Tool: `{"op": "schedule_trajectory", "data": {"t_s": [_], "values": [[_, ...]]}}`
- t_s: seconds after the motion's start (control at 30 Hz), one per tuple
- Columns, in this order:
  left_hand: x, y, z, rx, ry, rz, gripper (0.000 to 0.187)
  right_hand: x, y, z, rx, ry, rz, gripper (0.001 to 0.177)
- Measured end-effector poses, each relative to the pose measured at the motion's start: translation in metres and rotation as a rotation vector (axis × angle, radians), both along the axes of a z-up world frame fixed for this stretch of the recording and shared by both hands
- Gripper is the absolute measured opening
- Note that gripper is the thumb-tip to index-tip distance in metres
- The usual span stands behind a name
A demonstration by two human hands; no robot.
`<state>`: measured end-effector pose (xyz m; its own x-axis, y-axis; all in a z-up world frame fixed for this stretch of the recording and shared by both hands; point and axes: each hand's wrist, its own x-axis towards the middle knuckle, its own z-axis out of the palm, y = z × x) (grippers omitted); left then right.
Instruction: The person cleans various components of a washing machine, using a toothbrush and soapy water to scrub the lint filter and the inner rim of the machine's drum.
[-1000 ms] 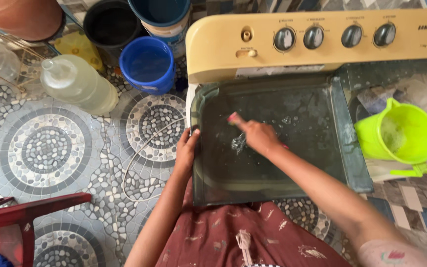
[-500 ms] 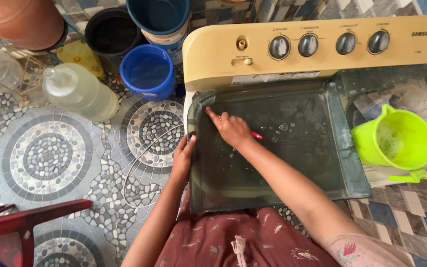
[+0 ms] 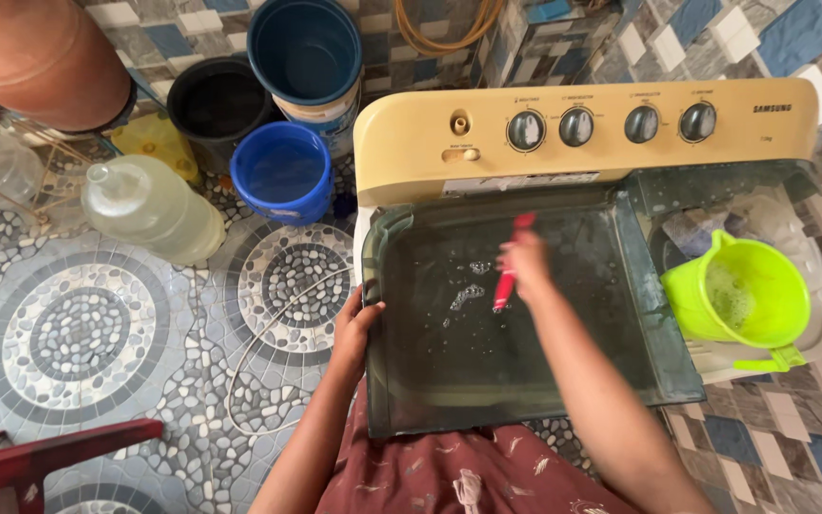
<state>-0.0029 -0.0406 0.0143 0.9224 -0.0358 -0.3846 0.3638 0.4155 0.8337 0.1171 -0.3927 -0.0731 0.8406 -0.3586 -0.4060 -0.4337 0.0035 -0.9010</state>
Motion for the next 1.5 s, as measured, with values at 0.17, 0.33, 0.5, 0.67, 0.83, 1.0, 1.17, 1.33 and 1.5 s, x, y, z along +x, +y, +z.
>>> {"op": "schedule_trajectory", "data": {"t_s": [0.17, 0.33, 0.5, 0.67, 0.83, 1.0, 1.17, 1.33, 1.5], "values": [[0.002, 0.001, 0.006, 0.026, 0.009, -0.018, 0.060, 0.002, 0.088, 0.114, -0.787, -0.543, 0.747, 0.020], [0.001, 0.001, 0.004, 0.085, 0.023, -0.044, 0.065, 0.070, 0.150, 0.176, -1.561, -0.586, 1.089, 0.012], [0.001, -0.001, -0.005, 0.074, 0.055, -0.014, 0.070, 0.113, 0.211, 0.135, -1.652, -0.492, 1.417, 0.015], [0.002, -0.003, -0.014, 0.113, 0.021, -0.032, 0.073, 0.155, 0.184, 0.130, -1.643, -0.314, 1.316, 0.016], [0.003, -0.003, -0.023, 0.092, 0.045, -0.046, 0.073, 0.125, 0.232, 0.128, -1.698, -0.273, 1.460, 0.017], [0.008, -0.002, -0.021, 0.293, -0.003, -0.073, 0.066, 0.117, 0.190, 0.138, -1.629, -0.470, 1.139, 0.010], [0.032, 0.016, 0.017, 1.091, 0.048, -0.322, 0.045, 0.061, 0.111, 0.154, -1.430, -0.253, 0.882, 0.011], [0.092, 0.012, 0.016, 1.231, -0.377, -0.163, 0.041, -0.017, 0.021, 0.096, -1.164, -0.131, 0.617, 0.019], [0.170, -0.019, -0.012, 1.352, -0.449, -0.328, 0.027, -0.090, -0.020, 0.092, -1.063, 0.205, 0.436, 0.025]]}}
